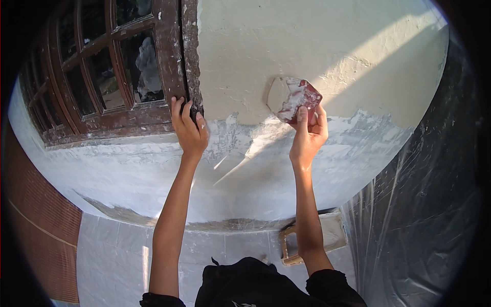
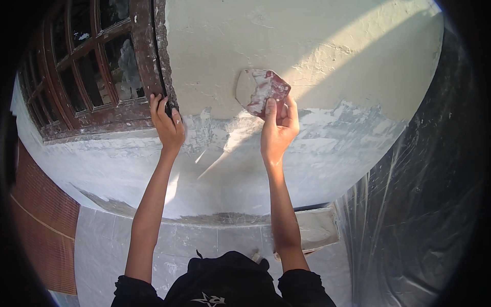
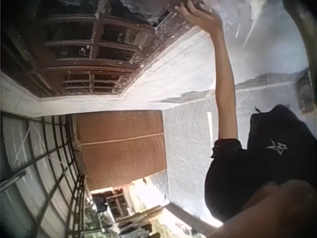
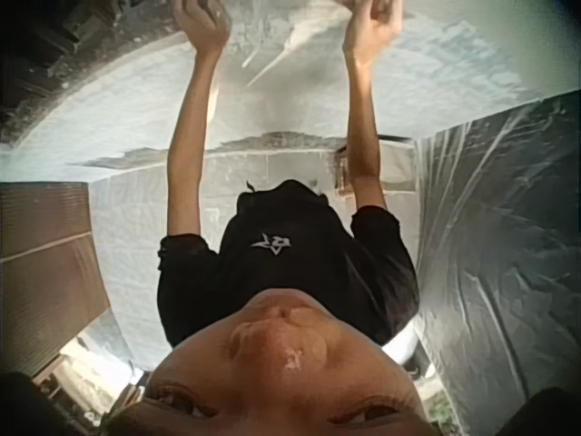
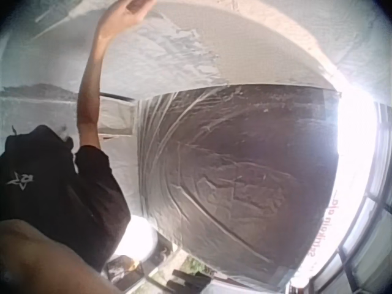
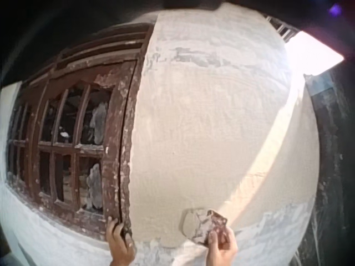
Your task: The person applies putty to a wall near a window frame with a spatula, patching an area of the wall.
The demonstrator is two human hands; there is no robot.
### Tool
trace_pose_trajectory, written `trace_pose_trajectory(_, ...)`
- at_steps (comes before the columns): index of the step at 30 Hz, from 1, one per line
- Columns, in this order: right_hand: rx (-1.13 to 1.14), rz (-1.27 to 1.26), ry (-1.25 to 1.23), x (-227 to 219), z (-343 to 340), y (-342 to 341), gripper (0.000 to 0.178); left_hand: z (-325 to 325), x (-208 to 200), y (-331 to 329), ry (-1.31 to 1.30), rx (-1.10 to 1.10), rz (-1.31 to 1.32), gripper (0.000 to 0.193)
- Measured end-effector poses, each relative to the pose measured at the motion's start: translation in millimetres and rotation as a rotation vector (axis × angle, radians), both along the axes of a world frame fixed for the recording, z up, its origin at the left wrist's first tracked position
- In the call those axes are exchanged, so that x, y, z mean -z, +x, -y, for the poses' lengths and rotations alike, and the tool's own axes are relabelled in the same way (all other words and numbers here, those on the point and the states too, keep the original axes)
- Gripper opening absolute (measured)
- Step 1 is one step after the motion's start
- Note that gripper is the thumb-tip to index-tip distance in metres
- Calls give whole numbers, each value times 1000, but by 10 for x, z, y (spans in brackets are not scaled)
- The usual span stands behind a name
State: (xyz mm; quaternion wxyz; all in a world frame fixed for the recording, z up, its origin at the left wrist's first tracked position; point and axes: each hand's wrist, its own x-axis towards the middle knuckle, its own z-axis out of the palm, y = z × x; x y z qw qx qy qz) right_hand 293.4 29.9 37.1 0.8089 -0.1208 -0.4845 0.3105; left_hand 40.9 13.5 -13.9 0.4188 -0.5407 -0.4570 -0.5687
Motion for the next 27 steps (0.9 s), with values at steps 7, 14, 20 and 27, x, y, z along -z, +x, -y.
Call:
trace_pose_trajectory(7,130,-92,-44,41,-163,159,25,-12,-12,10,22,2,44,37)
trace_pose_trajectory(14,32,117,12,202,-51,-76,25,9,-28,-3,12,-37,5,40)
trace_pose_trajectory(20,82,-161,-153,149,7,207,22,27,-15,3,20,-66,-19,43)
trace_pose_trajectory(27,107,190,-5,248,-86,-30,26,24,-35,37,-8,-84,-8,45)
